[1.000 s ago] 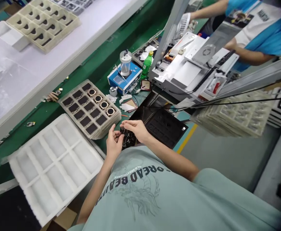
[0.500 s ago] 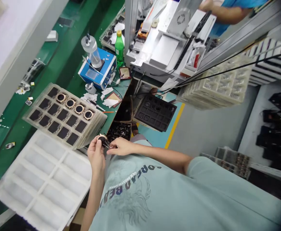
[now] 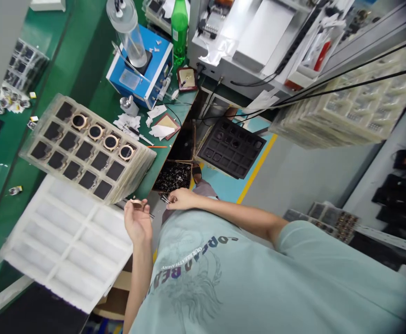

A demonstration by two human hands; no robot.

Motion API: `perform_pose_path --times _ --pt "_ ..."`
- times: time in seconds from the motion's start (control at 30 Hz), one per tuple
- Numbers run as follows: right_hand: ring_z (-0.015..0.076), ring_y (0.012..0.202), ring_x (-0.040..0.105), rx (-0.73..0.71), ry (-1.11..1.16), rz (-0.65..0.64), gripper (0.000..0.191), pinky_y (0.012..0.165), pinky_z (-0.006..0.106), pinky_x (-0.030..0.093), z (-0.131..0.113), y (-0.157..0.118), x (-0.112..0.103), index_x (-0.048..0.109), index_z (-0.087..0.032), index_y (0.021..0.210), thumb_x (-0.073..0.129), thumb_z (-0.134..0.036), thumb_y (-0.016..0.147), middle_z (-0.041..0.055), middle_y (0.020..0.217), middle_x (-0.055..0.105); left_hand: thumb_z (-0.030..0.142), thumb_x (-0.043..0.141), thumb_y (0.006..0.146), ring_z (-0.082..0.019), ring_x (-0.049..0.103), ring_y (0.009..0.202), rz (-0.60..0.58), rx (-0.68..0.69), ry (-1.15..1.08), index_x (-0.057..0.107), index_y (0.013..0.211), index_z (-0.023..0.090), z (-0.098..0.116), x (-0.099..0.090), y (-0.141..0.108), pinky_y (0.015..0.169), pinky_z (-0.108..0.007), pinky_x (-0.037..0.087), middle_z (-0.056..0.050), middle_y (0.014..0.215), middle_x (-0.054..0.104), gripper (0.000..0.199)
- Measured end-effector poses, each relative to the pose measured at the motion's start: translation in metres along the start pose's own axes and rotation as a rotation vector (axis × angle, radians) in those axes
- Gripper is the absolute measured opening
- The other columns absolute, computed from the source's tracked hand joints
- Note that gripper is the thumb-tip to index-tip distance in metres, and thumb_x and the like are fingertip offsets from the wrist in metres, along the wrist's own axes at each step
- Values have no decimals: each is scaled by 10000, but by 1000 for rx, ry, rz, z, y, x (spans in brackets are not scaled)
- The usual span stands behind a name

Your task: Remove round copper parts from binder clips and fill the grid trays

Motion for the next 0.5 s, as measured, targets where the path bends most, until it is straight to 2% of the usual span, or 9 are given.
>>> perform_pose_path --times 0.07,0.13,0.23,0.27,0.37,0.43,0.5 --pt "241 892 692 78 -43 -11 360 663 259 442 14 30 9 757 -208 975 727 -511 784 69 933 753 385 788 736 -97 627 684 9 -29 16 578 817 198 -2 -2 2 602 -201 435 26 774 630 292" --pt "269 972 689 98 -45 11 476 735 275 489 23 58 13 728 -168 1087 777 -488 738 114 1056 740 366 801 712 -81 597 625 12 -58 54 552 802 195 -6 -3 5 570 -190 405 41 726 607 316" --pt "283 1096 657 99 29 92 647 866 286 511 35 83 8 662 -129 1231 856 -352 655 164 1249 676 348 789 692 -92 630 646 22 -103 104 545 816 191 -14 -3 9 595 -190 436 44 713 612 315" --pt "278 1113 653 105 54 117 620 892 284 509 41 86 4 662 -126 1229 847 -309 666 163 1266 670 346 778 691 -102 651 669 28 -118 112 549 832 190 -17 -3 10 616 -198 457 38 729 628 310" --pt "215 1038 686 124 125 181 372 890 256 512 65 80 -16 695 -137 1163 722 -266 816 113 1177 722 322 747 685 -132 694 716 37 -170 126 570 875 180 -34 8 16 670 -232 512 6 781 670 296" --pt "172 942 707 154 175 249 289 847 241 523 86 65 -33 698 -138 1153 624 -264 904 87 1101 750 291 723 692 -151 707 733 15 -230 138 584 872 164 -52 28 25 703 -260 538 -21 803 684 261" --pt "157 869 714 202 210 333 275 798 241 534 109 46 -51 698 -118 1142 560 -243 940 92 1052 760 251 690 712 -160 709 745 -29 -311 137 583 835 154 -74 58 37 754 -290 557 -34 790 681 190"
Point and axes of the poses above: each hand's wrist, its own y-axis towards the middle knuckle, its own x-axis out of the palm, z = x × y, the point moved 5 cm from there along y, towards the middle knuckle
